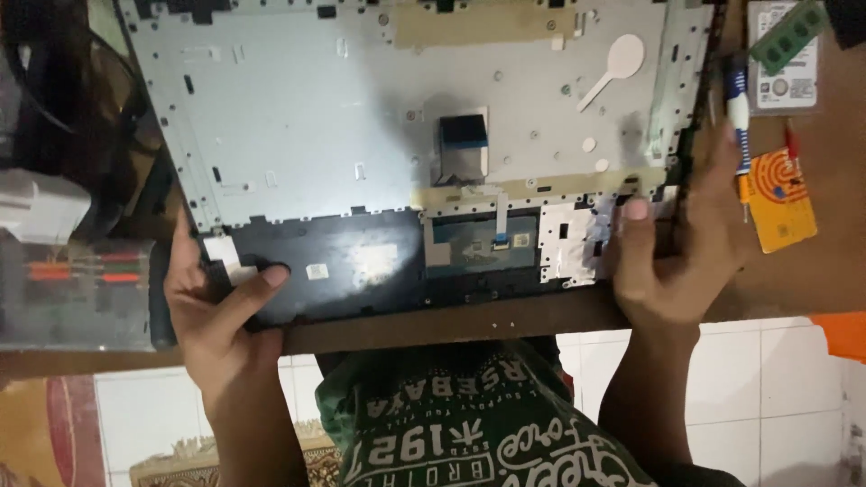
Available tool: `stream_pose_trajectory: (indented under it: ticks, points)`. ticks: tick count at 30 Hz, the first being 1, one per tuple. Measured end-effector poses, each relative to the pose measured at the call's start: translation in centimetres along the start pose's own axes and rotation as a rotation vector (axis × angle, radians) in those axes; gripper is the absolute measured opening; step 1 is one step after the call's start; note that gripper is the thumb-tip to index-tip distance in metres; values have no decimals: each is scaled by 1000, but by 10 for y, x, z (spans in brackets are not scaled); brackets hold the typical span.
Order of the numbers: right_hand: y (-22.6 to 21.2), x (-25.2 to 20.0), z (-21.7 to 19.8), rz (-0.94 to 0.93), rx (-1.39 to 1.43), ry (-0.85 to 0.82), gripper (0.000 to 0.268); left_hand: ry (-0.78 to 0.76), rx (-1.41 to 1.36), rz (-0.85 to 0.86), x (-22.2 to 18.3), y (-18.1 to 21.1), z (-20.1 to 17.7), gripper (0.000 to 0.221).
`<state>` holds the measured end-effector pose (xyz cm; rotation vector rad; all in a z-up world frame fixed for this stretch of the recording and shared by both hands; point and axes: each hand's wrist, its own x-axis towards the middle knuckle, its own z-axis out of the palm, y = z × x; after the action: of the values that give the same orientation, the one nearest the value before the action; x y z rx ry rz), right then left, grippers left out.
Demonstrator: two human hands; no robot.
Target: Disassembling and repositioning the internal components and top cover of a laptop during a repair process.
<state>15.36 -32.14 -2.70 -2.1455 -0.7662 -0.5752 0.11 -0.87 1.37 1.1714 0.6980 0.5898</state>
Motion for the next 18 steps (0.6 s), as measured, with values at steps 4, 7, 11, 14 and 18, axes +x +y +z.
stream_pose_trajectory:
  ticks: [4, 7, 11, 14, 18]
  points:
    - [-9, 1, -4, 65, -169, -61, 56, -129, 64, 43, 10, -16, -25, 99]
    - [-17, 9, -4, 68, -153, -92, 47, -146, 59, 63, 12, -15, -21, 101]
    - [-19, 9, -4, 68, -151, -87, 44, -51, -41, 4, 5, -5, -7, 92]
    - [-35, 20, -4, 64, -109, -79, 40, -25, -34, -28, 5, -3, -6, 93]
    - [-26, 16, -3, 85, -74, -34, 49, -40, -70, -24, 6, -4, -6, 90]
